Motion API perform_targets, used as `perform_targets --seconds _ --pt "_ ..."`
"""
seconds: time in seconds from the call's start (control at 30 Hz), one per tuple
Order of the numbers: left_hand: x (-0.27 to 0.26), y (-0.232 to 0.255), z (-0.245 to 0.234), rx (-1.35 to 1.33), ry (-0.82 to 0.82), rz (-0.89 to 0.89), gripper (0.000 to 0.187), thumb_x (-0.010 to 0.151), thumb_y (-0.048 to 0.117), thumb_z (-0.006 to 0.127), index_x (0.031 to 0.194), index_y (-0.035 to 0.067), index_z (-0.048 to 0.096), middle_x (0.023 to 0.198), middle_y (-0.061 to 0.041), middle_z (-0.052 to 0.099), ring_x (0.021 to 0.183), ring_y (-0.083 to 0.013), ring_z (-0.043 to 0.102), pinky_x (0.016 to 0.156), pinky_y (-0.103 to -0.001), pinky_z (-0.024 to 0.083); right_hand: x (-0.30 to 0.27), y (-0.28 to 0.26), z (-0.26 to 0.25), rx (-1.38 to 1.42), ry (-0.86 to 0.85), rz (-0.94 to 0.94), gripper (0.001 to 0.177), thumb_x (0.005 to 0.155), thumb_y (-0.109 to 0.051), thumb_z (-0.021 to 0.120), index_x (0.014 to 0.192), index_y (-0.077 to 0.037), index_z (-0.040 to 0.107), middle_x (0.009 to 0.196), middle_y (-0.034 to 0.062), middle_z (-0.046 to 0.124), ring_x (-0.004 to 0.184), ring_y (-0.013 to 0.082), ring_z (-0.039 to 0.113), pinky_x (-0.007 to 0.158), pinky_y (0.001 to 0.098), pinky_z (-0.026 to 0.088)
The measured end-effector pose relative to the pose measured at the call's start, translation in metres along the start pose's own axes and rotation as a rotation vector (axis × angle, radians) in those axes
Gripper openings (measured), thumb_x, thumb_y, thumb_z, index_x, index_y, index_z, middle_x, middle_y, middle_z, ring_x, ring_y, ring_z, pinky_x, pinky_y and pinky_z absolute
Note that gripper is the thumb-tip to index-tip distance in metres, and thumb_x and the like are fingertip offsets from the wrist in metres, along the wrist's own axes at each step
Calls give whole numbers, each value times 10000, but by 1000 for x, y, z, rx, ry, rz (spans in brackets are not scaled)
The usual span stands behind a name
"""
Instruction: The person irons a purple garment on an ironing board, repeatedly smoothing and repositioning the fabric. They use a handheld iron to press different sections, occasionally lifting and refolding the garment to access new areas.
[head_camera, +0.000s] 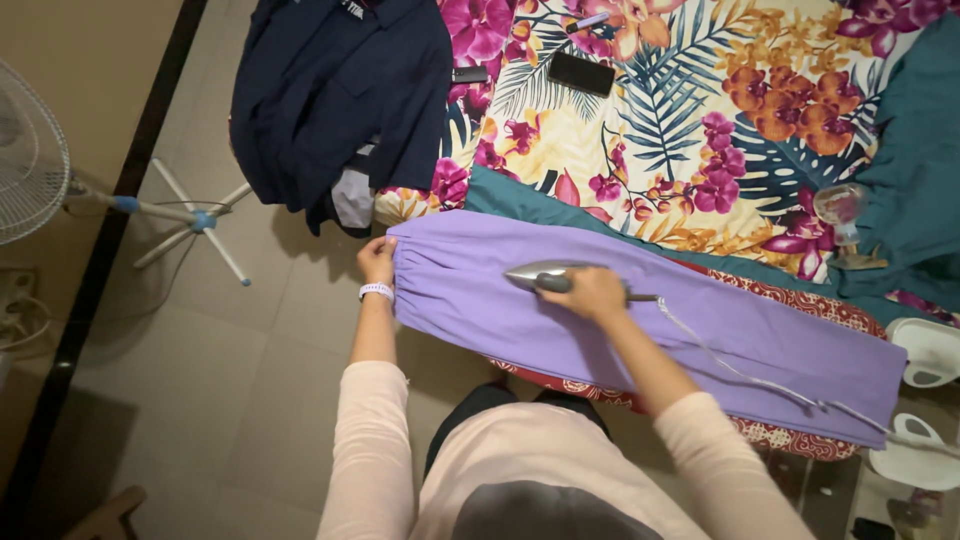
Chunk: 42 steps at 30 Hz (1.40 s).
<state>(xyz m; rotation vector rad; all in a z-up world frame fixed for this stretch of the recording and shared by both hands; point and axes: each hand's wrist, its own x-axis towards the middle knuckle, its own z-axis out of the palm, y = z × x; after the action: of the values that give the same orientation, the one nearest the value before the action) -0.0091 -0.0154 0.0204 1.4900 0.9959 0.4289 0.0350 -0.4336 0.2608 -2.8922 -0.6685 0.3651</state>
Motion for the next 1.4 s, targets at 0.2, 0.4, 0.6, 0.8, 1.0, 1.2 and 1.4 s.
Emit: perform_targets --seconds 0.2,0.4,0.6,0.8,1.0,1.2,1.4 --pt "4 -8 -4 15 42 18 171 854 163 844 1009 103 804 778 -67 671 709 -155 601 639 -280 511 23 -38 21 13 52 -26 639 695 -801 672 760 -175 787 667 159 726 709 351 760 629 431 597" --pt "-5 -2 -5 -2 41 -7 169 854 161 845 1001 92 801 787 -87 681 709 -174 591 642 -303 510 -22 47 0 -18 -1 80 633 677 -782 710 796 -166 796 716 173 738 759 360 762 635 430 594" --pt "2 -12 -1 20 41 -8 158 839 208 867 978 154 815 775 -57 697 696 -153 622 633 -286 525 -19 68 5 -44 38 92 659 680 -798 696 778 -154 790 681 185 726 738 367 758 630 432 589" --pt "-7 -5 -5 -13 67 7 180 845 172 852 997 91 801 808 -91 687 745 -180 591 676 -312 513 25 -19 25 31 92 34 649 711 -795 686 741 -154 783 657 165 722 701 351 758 601 429 588" --pt "-12 5 -8 9 97 22 163 849 171 846 993 110 800 786 -84 661 744 -187 579 680 -315 508 19 -16 24 64 54 7 648 655 -796 698 747 -162 789 655 174 724 717 368 761 629 439 595" --pt "-6 1 -7 93 104 33 166 852 228 861 992 159 807 775 -57 683 723 -169 620 665 -300 525 -21 101 9 -98 93 178 723 612 -885 661 744 -185 787 635 152 714 724 353 760 626 434 594" --pt "-76 50 13 776 266 451 457 920 285 749 1341 209 588 1248 -97 604 1173 -361 537 896 -600 454 -19 123 -31 -22 69 294 726 697 -888 618 813 -194 795 724 155 740 813 360 757 660 457 595"
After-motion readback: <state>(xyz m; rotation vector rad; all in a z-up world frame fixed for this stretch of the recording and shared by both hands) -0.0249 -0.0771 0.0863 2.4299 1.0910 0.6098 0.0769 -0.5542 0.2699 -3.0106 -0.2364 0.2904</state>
